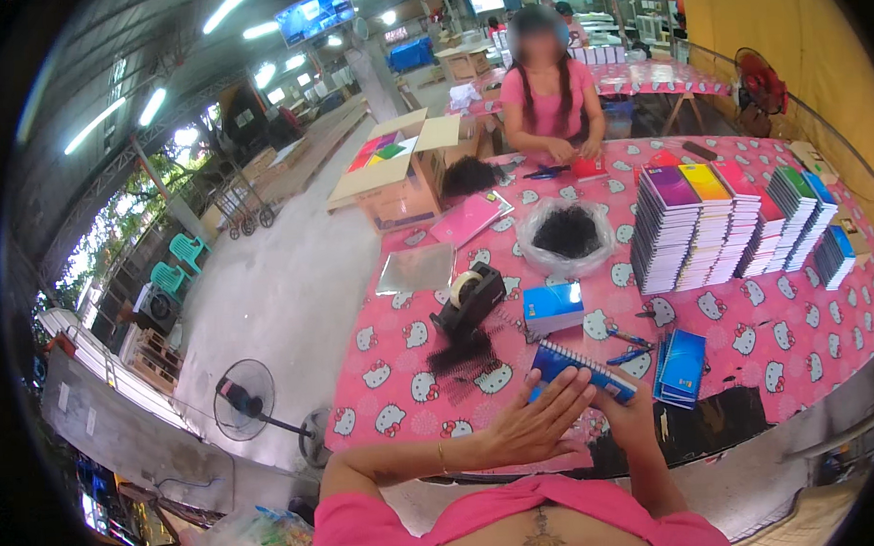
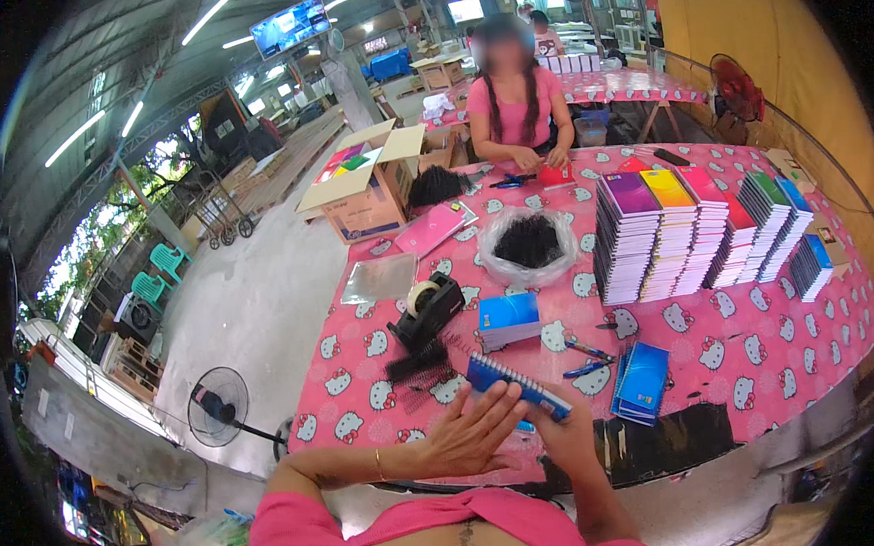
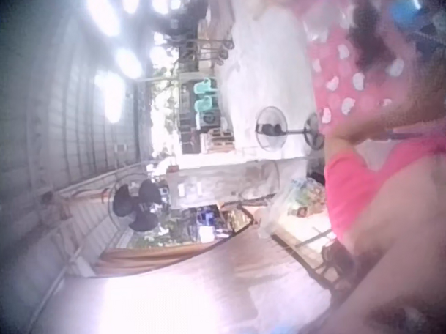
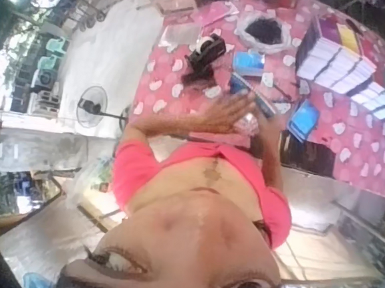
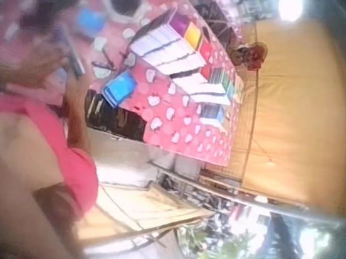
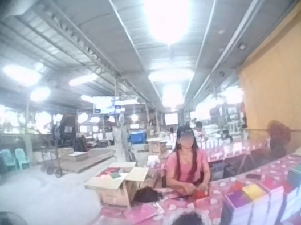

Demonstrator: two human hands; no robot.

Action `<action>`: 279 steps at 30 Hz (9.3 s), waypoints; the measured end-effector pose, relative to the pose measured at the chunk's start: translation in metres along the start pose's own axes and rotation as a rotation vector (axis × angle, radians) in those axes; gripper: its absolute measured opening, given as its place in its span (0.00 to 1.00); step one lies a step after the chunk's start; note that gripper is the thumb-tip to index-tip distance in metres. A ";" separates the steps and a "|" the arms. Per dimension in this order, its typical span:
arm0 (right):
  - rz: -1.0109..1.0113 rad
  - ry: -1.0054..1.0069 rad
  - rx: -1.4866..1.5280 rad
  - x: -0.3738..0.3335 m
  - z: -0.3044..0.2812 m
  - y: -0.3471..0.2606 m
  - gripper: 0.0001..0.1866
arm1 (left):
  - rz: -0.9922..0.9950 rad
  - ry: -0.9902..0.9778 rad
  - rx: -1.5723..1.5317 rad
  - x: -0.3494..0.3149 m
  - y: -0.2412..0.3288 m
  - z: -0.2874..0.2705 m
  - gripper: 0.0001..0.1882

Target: The person applies pieces of adhesive tape to the edges of small blue notebooks and then stacks the finished notebooks.

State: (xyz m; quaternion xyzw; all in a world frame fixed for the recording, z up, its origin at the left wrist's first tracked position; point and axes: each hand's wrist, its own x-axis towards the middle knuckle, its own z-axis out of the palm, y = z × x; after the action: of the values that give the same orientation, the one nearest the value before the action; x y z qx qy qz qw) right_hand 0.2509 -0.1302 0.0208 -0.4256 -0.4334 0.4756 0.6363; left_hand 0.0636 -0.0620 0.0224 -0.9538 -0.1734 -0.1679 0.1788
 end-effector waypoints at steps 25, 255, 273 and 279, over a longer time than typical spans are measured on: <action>-0.158 -0.136 -0.215 0.007 0.008 0.009 0.10 | -0.053 0.265 -0.333 0.047 -0.021 -0.043 0.20; -0.056 0.266 -0.220 -0.014 0.057 0.004 0.14 | -0.161 0.222 -0.224 -0.040 -0.024 0.026 0.45; -0.151 0.211 -0.346 0.000 0.070 0.002 0.19 | -0.014 0.249 -0.202 -0.024 -0.046 0.024 0.45; -0.133 0.147 -0.349 0.002 0.070 0.009 0.26 | -0.061 0.172 -0.245 0.007 -0.059 -0.008 0.45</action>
State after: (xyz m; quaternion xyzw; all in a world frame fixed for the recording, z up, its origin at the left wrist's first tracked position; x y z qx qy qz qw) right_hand 0.1822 -0.1179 0.0309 -0.5336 -0.4887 0.3179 0.6126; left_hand 0.0442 -0.0116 0.0487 -0.9449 -0.1645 -0.2743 0.0702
